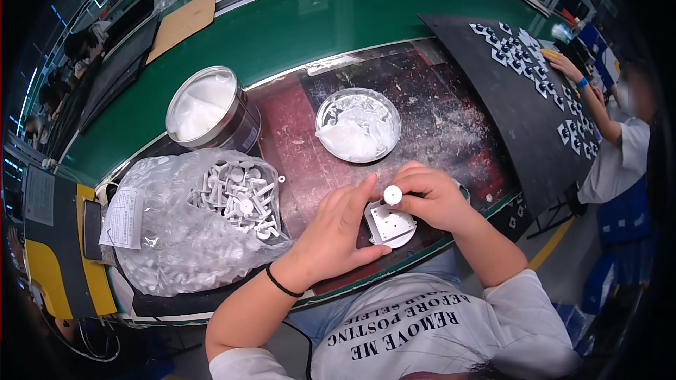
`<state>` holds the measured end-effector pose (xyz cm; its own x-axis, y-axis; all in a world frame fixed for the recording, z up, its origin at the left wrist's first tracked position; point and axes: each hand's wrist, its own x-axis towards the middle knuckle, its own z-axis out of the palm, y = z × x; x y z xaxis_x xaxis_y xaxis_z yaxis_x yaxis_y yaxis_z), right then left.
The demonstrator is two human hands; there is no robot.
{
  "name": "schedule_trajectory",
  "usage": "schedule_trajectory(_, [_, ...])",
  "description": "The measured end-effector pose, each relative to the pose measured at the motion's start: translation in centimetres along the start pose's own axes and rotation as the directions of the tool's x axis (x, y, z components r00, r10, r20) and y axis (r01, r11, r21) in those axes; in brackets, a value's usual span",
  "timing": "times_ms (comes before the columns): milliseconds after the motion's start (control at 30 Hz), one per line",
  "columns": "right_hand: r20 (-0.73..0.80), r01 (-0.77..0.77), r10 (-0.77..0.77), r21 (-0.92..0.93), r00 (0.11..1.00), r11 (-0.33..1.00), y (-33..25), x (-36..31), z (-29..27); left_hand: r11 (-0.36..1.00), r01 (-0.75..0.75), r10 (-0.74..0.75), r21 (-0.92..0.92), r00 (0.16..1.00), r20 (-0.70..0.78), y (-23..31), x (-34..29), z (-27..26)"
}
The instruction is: The person assembles small white plastic components by hand. They pick up a base piece, apply a white paste from a container using a small applicator, and then insert a cylindrical part into the base. The person repeats this process for multiple units, placing the finished assemblies on a black tray.
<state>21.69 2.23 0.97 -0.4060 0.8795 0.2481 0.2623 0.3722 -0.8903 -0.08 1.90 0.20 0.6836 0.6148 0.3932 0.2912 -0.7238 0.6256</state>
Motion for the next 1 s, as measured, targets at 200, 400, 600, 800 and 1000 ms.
schedule_trajectory(200, [0.032,-0.025,0.023,0.050,0.999,0.998,0.8,-0.2,-0.2,1.000,0.016,-0.016,-0.023,1.000,0.010,-0.1,-0.1,0.0])
schedule_trajectory(400, [0.043,0.019,-0.018,-0.019,0.999,1.000,0.8,-0.1,-0.4,0.999,0.021,-0.021,-0.032,1.000,0.014,-0.1,-0.1,0.0])
schedule_trajectory(600, [0.066,-0.043,0.038,0.077,0.997,0.996,1.5,-0.2,-0.4,0.999,0.026,-0.025,-0.032,0.999,0.021,-0.2,-0.2,0.1])
schedule_trajectory(800, [0.072,-0.026,0.021,0.067,0.997,0.997,1.0,0.0,-0.4,0.999,0.020,-0.019,-0.035,0.999,0.026,0.0,0.0,-0.1])
schedule_trajectory(1000, [0.053,0.034,-0.034,-0.011,0.998,0.999,0.5,-0.3,-0.5,0.999,0.029,-0.028,-0.036,0.999,0.035,0.0,0.0,-0.1])
